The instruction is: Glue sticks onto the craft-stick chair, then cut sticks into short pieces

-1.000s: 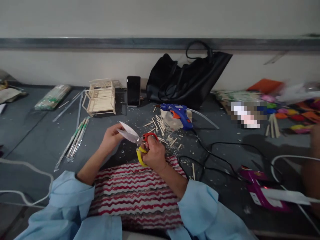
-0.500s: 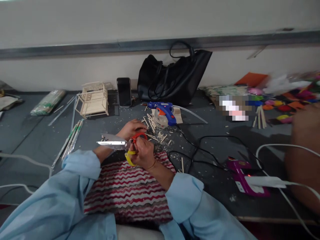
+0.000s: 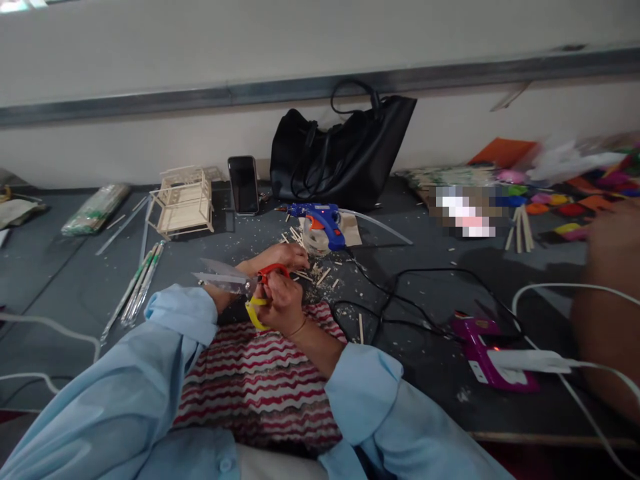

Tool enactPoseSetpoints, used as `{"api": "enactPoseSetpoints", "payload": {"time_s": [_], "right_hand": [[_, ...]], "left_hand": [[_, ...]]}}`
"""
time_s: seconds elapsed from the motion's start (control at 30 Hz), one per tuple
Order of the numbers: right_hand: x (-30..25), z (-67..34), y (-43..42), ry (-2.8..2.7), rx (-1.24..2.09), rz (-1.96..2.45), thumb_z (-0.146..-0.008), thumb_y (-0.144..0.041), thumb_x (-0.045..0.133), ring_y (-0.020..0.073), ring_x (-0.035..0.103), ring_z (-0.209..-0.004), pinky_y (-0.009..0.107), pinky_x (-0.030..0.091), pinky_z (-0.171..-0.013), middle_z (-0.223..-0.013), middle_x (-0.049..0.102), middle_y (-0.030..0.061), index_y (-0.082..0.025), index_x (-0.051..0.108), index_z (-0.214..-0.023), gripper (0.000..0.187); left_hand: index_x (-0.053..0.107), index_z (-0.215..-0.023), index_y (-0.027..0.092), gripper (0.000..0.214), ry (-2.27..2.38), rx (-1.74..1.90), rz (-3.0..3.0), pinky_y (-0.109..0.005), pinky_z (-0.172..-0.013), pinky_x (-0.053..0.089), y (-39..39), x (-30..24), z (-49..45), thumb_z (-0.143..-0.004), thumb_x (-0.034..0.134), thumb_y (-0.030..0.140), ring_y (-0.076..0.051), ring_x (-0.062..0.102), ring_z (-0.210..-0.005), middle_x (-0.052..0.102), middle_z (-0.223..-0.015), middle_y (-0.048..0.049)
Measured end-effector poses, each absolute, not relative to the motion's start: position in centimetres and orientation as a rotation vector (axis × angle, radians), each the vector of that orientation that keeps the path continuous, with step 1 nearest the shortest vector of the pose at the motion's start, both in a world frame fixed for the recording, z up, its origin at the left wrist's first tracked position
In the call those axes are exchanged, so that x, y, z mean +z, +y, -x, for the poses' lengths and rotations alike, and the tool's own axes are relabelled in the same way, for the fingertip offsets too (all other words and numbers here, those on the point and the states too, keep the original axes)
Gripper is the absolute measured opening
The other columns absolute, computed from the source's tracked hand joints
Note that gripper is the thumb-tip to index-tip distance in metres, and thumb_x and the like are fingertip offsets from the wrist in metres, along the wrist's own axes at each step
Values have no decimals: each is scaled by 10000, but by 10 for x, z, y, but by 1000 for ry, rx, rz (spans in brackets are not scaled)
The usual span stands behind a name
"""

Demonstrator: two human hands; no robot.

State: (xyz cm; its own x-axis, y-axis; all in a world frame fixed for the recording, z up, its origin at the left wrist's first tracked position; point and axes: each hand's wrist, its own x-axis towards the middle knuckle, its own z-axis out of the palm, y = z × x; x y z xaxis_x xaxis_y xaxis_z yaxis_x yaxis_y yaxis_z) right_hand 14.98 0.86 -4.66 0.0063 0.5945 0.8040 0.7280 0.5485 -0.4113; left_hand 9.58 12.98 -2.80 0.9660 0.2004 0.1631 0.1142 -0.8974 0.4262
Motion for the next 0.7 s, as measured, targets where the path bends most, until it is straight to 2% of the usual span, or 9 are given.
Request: {"api": "enactPoseSetpoints", "payload": {"time_s": [0.13,0.37,0.5,0.6,0.7], "right_hand": [[-44,-151,8,-1682,-142,1120,-741,-158,437,134,468,-541,264,367,-510,-584,459,-18,-249,317,-707,154],[-46,-152,10,-1690,-121,1126,-722,-145,432,134,443,-523,262,357,-504,-567,430,-32,-247,332,-722,143],[-44,-151,9,-1703,-123,1122,-724,-147,424,132,435,-518,263,356,-508,-560,419,-32,-250,316,-695,152],[-41,-151,8,-1704,-109,1134,-720,-144,423,134,447,-533,265,360,-513,-573,433,-24,-249,317,-687,153],[-42,-152,8,-1681,-86,1156,-714,-143,431,136,456,-544,264,372,-521,-580,442,-21,-247,328,-691,149]], "left_hand": [[645,-875,174,249,101,359,-2681,-289,-822,447,127,-30,-99,-876,396,178,-172,567,-898,646,-887,-88],[676,-899,163,183,509,739,-2530,-222,-673,465,135,-35,-81,-788,532,154,-122,600,-744,661,-844,-53],[694,-908,163,190,409,680,-2489,-227,-711,473,133,-33,-75,-809,532,165,-126,619,-784,679,-863,-59],[696,-945,181,197,265,576,-2544,-262,-795,469,128,-36,-88,-842,542,249,-152,627,-860,690,-920,-73],[693,-989,191,233,276,560,-2587,-268,-797,464,128,-40,-106,-850,552,313,-168,636,-883,696,-950,-88]]}}
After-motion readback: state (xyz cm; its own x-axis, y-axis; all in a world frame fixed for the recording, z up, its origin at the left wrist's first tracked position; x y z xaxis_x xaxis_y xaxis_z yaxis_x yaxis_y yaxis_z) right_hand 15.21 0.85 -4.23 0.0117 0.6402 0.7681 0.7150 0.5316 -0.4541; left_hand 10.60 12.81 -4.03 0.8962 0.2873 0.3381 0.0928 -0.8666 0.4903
